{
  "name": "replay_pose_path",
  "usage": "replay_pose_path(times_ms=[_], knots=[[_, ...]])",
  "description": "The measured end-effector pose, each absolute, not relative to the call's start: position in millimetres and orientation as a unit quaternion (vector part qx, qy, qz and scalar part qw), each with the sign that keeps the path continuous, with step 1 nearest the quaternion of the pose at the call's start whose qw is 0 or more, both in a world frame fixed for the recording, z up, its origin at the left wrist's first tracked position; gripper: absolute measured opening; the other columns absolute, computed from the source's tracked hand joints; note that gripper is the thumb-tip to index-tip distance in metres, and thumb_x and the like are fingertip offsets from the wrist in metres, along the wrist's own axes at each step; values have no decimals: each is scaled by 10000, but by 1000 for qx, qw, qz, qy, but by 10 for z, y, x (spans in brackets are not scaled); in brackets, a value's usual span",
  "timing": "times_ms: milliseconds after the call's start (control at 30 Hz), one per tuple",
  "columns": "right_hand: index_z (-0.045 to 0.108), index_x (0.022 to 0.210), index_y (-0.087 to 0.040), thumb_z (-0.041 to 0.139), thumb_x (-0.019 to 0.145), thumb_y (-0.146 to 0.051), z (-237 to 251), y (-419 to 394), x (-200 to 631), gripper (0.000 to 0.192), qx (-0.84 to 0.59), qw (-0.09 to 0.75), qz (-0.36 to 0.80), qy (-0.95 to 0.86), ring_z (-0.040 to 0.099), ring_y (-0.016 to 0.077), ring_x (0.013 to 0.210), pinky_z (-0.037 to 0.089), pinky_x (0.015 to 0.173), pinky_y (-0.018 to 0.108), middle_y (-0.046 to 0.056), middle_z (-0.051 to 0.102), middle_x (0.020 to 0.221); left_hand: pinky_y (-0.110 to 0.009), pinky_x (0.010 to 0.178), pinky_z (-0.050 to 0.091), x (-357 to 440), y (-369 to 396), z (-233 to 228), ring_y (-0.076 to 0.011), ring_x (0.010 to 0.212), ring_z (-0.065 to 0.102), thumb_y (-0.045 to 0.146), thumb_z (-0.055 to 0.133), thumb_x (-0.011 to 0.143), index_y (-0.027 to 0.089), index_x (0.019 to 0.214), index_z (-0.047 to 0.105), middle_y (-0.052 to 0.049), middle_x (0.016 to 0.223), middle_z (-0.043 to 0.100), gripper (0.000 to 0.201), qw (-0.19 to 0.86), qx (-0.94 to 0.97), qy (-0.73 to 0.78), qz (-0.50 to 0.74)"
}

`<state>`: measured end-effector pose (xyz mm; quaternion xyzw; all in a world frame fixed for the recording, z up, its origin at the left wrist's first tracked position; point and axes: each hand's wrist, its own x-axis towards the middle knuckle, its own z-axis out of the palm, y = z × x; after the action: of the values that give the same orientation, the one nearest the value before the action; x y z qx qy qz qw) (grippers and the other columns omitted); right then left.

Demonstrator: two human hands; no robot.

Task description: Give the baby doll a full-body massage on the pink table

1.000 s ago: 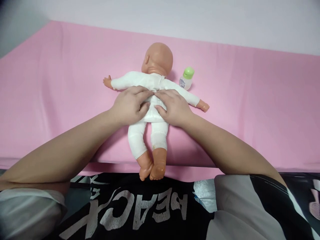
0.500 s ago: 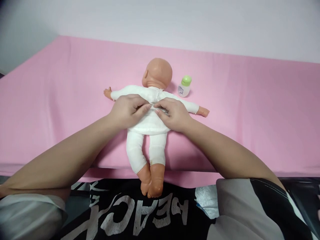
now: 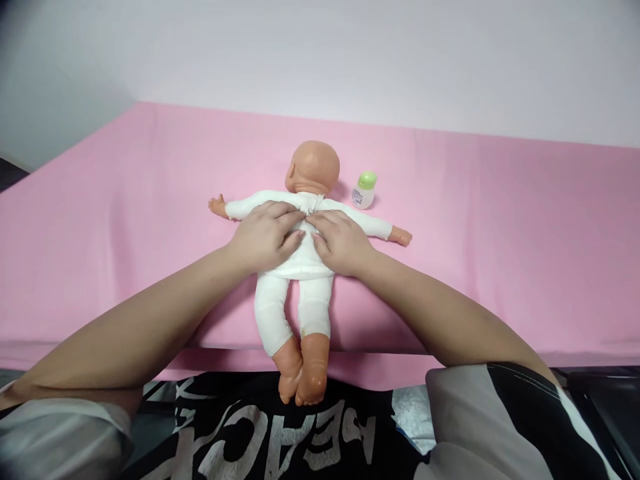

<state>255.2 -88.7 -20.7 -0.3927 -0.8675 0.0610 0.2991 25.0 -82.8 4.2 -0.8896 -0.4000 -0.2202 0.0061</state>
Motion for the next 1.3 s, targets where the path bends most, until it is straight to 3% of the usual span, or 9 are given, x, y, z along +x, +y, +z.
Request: replay_pose_path(times_ms=[167,367,700,967,1133,1300], knots=[[643,1460,-194,522,1029,-310,-197,-923,2553,462,-395,306,54,-865,593,359,1367,469,1204,615,156,670,1467,-579,1133,449,237,-869,24,-392,1277,591,431,506,1047,152,1400,705,-180,1376,679,491,41,-885,-398,-239],[481,1612,-176,520,1043,-379,-181,-937,2549,606,-414,309,33,-855,451,404,1531,355,1282,682,193,496,1651,-635,1236,341,232,-873,10,-428,1500,442,445,490,1055,131,1616,500,-212,1627,520,644,64,-890,-384,-239],[463,1646,-151,493,1064,-357,-263,-847,2579,618,-429,237,81,-868,446,362,1581,362,1317,640,171,493,1691,-590,1279,347,244,-820,-1,-400,1483,504,449,432,1069,71,1544,585,-222,1590,574,626,58,-896,-401,-184],[352,1692,-118,462,1080,-422,-264,-851,2581,693,-425,241,53,-871,287,390,1662,278,1338,690,205,322,1778,-589,1372,158,252,-871,11,-387,1676,249,431,402,1082,62,1668,424,-198,1763,363,693,70,-893,-414,-162],[360,1675,-54,476,1075,-444,-312,-776,2586,725,-452,209,99,-862,278,394,1667,273,1349,645,254,290,1779,-591,1363,197,263,-783,-18,-391,1660,292,448,382,1089,47,1671,409,-215,1766,343,707,18,-892,-435,-116],[395,1660,-101,496,1081,-469,-336,-759,2596,694,-441,245,108,-857,310,369,1657,291,1338,640,236,347,1760,-622,1340,237,249,-748,-33,-396,1635,340,445,467,1053,85,1631,471,-212,1740,399,681,-6,-889,-427,-168]])
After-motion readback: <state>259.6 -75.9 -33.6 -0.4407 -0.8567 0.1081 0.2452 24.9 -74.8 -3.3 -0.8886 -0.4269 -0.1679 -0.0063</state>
